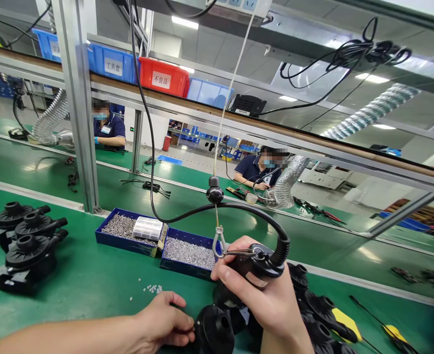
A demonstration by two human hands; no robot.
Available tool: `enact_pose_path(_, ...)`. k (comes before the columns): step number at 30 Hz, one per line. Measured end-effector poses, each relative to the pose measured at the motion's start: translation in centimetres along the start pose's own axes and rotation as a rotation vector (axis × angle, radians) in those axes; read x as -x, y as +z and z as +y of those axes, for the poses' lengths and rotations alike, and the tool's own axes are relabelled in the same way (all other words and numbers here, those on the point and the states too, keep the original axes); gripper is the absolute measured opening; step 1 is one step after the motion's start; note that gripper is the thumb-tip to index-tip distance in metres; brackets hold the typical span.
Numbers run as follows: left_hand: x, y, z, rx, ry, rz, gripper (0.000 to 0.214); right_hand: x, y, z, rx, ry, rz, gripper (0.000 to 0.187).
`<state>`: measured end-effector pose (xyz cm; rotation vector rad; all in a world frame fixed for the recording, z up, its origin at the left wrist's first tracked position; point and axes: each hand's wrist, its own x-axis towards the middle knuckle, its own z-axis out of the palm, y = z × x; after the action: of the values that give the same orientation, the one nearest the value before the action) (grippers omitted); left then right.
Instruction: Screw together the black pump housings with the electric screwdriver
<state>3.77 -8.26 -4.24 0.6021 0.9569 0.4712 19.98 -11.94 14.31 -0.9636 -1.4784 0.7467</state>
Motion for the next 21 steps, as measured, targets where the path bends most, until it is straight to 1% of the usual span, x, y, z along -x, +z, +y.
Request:
enact_pose_path(2,0.0,0.0,-0.2,0.0,0.002,0.008,0.067,0.0,0.0,0.1,-0.007,-0.001,-0.01,0.02)
enact_pose_path(5,-0.4,-0.3,-1.0,-0.037,0.063,0.003,0.069,0.0,0.1,0.1,0.004,-0.005,-0.008,0.02)
enact_pose_path(9,-0.9,-0.6,-2.5,-0.035,0.112,-0.084,0.079,0.0,0.2,0.1,0.001,-0.008,0.007,0.021)
enact_pose_path(12,-0.2,-0.5,-2.9,0.049,0.113,-0.107,0.093,0.1,0.3,-0.1,-0.013,0.007,0.018,0.021)
enact_pose_path(15,1.0,-0.2,-2.5,0.068,0.148,-0.186,0.104,0.2,0.3,-0.3,-0.015,0.01,0.009,0.021)
enact_pose_path(18,1.0,0.2,-2.1,-0.02,0.199,-0.28,0.104,0.4,0.1,-0.6,-0.009,0.013,0.006,0.022)
enact_pose_path(20,0.0,0.5,-2.3,-0.111,0.217,-0.304,0.103,0.5,-0.1,-0.7,-0.009,0.022,0.004,0.024)
enact_pose_path(21,-0.7,0.6,-2.5,-0.168,0.218,-0.297,0.102,0.5,-0.1,-0.8,-0.014,0.025,0.005,0.025)
